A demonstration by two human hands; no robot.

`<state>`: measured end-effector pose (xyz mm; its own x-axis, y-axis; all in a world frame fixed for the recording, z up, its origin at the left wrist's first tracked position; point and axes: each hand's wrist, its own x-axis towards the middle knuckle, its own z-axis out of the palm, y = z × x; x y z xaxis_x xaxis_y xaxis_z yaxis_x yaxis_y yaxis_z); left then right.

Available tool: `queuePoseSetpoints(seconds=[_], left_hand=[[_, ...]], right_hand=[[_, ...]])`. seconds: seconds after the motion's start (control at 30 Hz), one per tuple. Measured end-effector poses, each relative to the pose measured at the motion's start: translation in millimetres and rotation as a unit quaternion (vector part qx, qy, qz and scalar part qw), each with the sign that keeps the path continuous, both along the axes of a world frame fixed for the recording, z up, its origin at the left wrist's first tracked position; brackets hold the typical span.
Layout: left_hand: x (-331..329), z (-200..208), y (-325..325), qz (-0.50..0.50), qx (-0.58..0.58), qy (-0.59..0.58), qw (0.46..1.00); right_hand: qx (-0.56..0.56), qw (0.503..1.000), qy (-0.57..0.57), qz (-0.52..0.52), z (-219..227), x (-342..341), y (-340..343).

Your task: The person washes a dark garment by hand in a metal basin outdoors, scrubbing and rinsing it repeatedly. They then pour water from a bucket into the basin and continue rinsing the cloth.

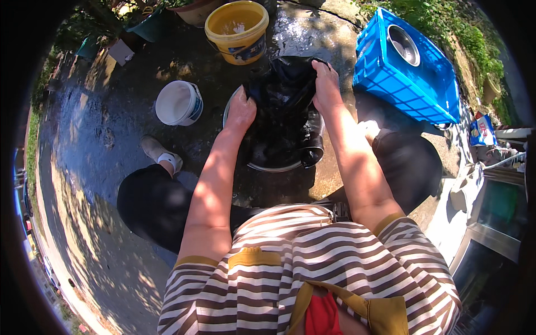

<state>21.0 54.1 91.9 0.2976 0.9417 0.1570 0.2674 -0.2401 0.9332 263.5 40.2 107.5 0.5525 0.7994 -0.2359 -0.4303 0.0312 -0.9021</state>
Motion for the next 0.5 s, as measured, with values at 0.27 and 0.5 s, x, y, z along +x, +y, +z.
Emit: queuePoseSetpoints(seconds=[0.27,0.5], left_hand=[[-9,177,22,-0.024,0.056,-0.223,0.973],[-4,276,2,-0.159,0.137,-0.287,0.935]], right_hand=[[0.361,0.908,0.064,0.203,252,-44,9],[0.395,0.9,0.067,0.175,327,-39,-16]])
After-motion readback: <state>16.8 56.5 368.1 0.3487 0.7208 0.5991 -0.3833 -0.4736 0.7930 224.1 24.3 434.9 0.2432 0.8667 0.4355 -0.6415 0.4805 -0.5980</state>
